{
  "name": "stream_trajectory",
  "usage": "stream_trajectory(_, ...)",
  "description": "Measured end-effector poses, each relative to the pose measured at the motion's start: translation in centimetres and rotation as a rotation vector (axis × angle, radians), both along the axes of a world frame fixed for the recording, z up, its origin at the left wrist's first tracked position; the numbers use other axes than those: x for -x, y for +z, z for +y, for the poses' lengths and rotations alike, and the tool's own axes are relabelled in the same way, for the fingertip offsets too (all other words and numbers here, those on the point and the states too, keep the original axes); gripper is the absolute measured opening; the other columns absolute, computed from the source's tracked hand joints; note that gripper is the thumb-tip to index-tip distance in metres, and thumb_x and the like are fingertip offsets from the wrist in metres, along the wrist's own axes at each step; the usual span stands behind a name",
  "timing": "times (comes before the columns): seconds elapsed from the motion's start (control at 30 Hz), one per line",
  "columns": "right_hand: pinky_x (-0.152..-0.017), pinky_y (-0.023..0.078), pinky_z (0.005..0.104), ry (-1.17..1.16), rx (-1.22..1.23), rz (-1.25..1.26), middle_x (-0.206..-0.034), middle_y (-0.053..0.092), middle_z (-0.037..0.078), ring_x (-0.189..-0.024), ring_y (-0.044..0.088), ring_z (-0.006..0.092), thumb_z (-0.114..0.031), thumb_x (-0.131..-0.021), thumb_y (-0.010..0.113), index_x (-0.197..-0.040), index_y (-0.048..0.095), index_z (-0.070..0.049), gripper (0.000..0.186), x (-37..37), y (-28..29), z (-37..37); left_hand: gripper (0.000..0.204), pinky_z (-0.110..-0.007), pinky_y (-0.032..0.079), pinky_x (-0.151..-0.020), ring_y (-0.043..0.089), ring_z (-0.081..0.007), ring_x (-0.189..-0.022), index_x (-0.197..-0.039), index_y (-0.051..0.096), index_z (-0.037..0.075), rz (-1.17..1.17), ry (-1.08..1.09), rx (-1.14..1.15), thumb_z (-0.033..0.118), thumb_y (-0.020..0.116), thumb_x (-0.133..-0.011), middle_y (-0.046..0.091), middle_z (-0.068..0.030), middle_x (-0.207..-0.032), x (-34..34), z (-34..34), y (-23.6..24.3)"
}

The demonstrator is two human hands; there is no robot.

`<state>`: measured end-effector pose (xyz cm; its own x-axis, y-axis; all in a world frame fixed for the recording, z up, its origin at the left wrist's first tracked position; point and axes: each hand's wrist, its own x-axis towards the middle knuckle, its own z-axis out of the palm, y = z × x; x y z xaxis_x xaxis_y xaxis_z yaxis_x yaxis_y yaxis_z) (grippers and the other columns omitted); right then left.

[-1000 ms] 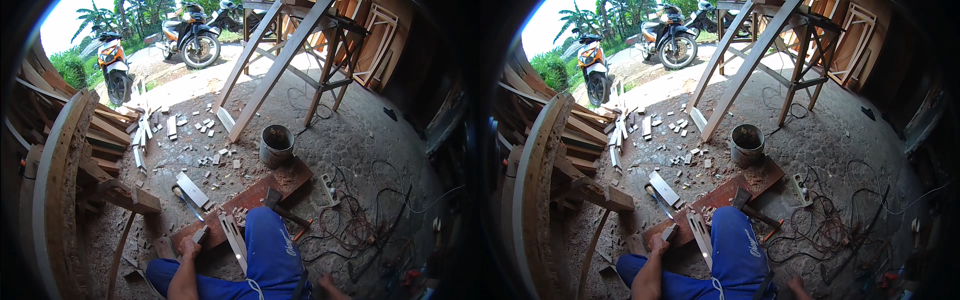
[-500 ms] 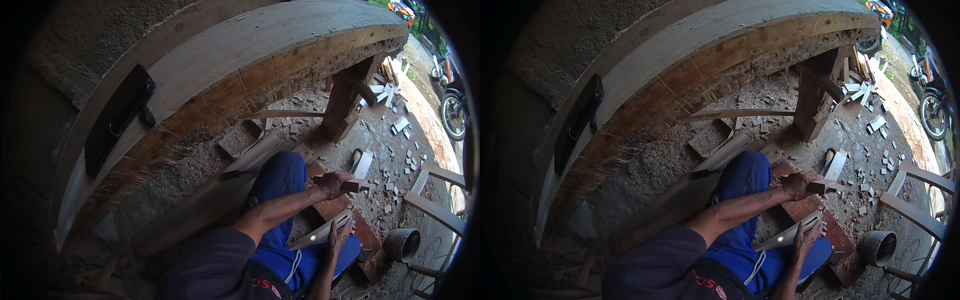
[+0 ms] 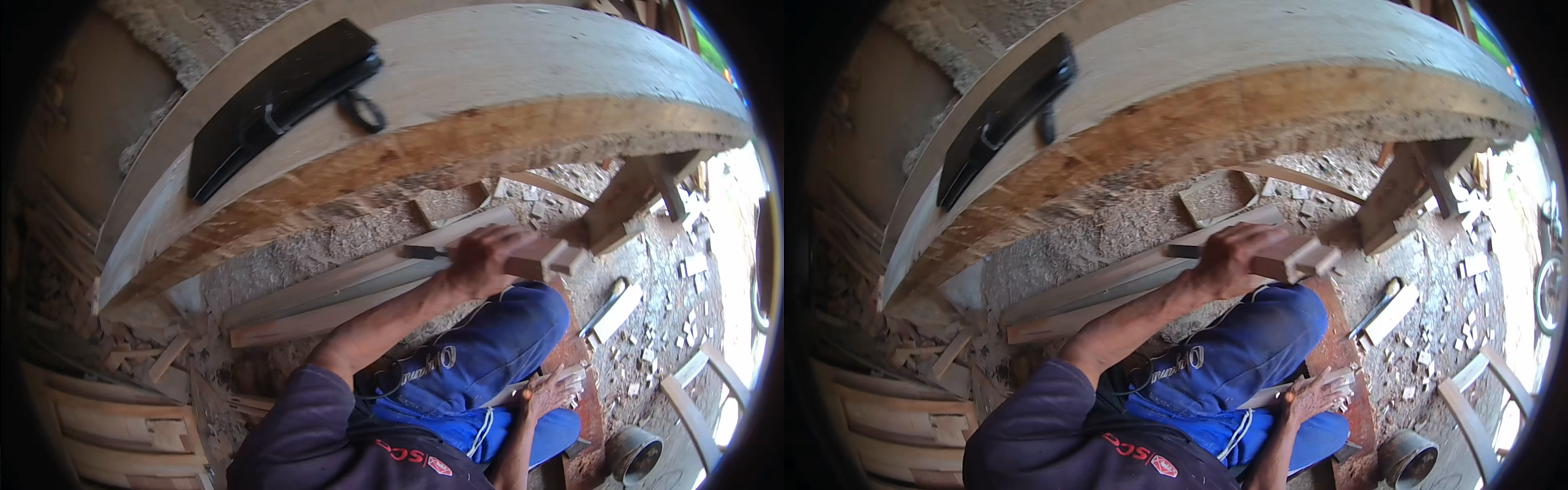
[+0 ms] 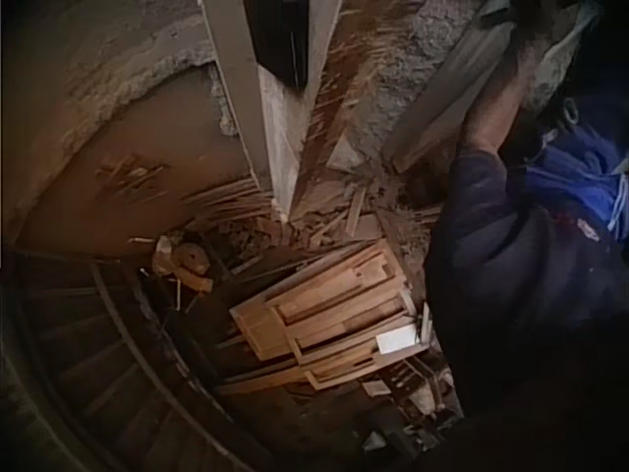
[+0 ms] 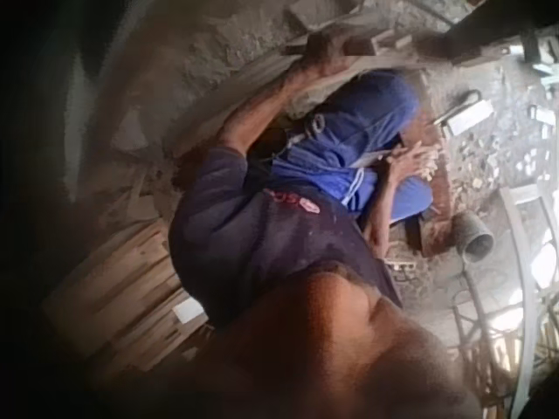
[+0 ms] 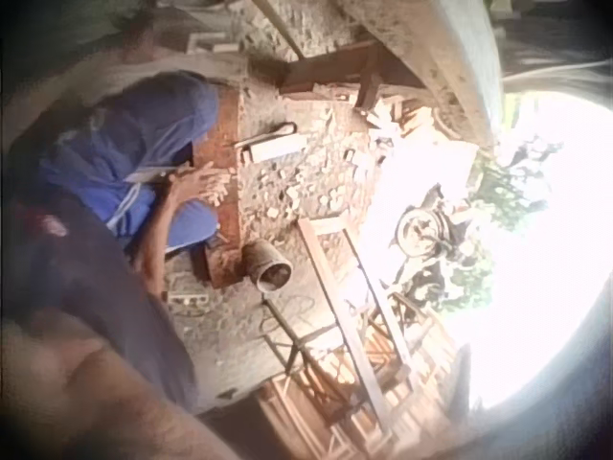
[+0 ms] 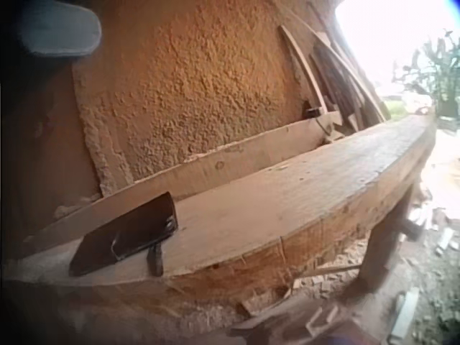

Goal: The person sits on the floor and uses a chisel and mallet to carve and shape a wooden plank. They repeatedly strike the chisel to remove wood shavings and refine the plank's edges.

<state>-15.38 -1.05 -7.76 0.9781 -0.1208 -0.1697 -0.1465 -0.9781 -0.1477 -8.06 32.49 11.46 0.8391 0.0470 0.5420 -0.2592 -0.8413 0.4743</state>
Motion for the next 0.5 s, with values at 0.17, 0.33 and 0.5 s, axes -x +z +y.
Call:
stream_trajectory(0.17, -0.122, 0.027, 0.0525, 0.363, -0.386, -0.266, -0.164, 0.033, 0.016, -0.152, 0.028, 0.0391, -0.022, -0.089, 0.068, -0.153, 0.045, -0.014, 0.068, -5.0, -2.2, 3.9, 0.054, -0.043, 0.056, -0.092, 0.069, -0.0342, -0.109, -0.129, 0.065, 0.01, 0.37, 0.234, 0.105, 0.022, 0.084, -0.08, 0.07, -0.0157, -0.12, 3.5, 4.9, -2.9)
stream_trajectory(0.33, -0.118, 0.035, 0.0429, 0.849, -0.618, -0.269, -0.157, 0.042, 0.018, -0.147, 0.038, 0.034, -0.032, -0.099, 0.05, -0.148, 0.048, -0.012, 0.053, -13.1, -1.6, 16.2, 0.071, -0.045, 0.052, -0.094, 0.065, -0.0358, -0.11, -0.139, 0.06, 0.013, 0.262, 0.154, -0.156, 0.012, 0.084, -0.073, 0.065, -0.013, -0.119, 1.8, 6.0, -3.1)
stream_trajectory(0.5, -0.113, 0.04, 0.0424, 1.228, -0.306, -0.185, -0.145, 0.052, 0.018, -0.138, 0.048, 0.0346, -0.034, -0.1, 0.049, -0.142, 0.052, -0.01, 0.049, -14.2, -4.9, 24.7, 0.083, -0.052, 0.042, -0.104, 0.06, -0.0334, -0.113, -0.146, 0.055, 0.015, 0.206, 0.115, -0.522, 0.01, 0.085, -0.069, 0.06, -0.0122, -0.123, -0.3, 5.8, -0.4)
